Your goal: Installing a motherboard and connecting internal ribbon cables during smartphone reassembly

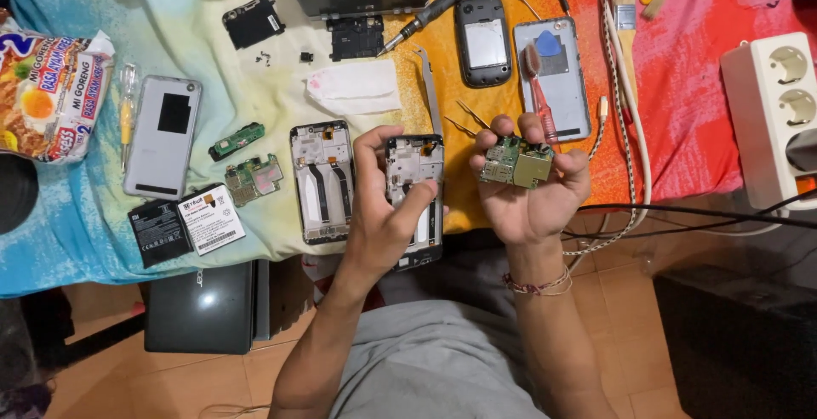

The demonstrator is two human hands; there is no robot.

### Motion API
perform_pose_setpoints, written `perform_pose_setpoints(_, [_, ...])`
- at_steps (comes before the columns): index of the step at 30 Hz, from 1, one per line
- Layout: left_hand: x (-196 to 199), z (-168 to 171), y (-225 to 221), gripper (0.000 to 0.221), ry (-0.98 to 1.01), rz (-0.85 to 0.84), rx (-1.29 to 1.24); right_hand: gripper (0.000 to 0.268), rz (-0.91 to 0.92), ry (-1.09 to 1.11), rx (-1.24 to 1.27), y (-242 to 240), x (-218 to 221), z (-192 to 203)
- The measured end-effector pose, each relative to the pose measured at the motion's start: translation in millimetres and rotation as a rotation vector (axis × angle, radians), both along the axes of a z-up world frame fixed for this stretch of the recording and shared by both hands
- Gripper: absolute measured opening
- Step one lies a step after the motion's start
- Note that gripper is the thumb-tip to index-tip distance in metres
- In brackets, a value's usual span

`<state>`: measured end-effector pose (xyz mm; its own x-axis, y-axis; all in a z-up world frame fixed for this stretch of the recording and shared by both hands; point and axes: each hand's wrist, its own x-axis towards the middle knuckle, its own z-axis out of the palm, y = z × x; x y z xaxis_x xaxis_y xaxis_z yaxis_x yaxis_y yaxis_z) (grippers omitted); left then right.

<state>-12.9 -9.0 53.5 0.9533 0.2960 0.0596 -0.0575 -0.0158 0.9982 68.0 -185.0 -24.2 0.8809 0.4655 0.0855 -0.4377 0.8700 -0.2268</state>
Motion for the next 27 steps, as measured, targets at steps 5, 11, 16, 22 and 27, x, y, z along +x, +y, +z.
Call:
perform_pose_setpoints(5, [8,-2,3,0.068,-0.01,0.055,0.098,0.032,0.009,0.015,0.011,3,0,7])
perform_pose_setpoints(11, [13,8,-4,0.078,-0.043,0.111,0.195,0.033,0.024,0.035,-0.008,6,-2,11])
perform_pose_setpoints(16, [8,22,-13,0.093,0.02,0.064,0.225,0.034,0.034,0.021,-0.061,11,-3,21])
perform_pose_setpoints(22, [6,37,-13,0.097,0.152,-0.003,0.376,0.035,0.036,0.022,-0.072,13,-3,27])
perform_pose_setpoints(27, [2,36,-14,0.103,0.187,0.021,0.552,0.036,0.037,0.035,-0.1,12,-2,23])
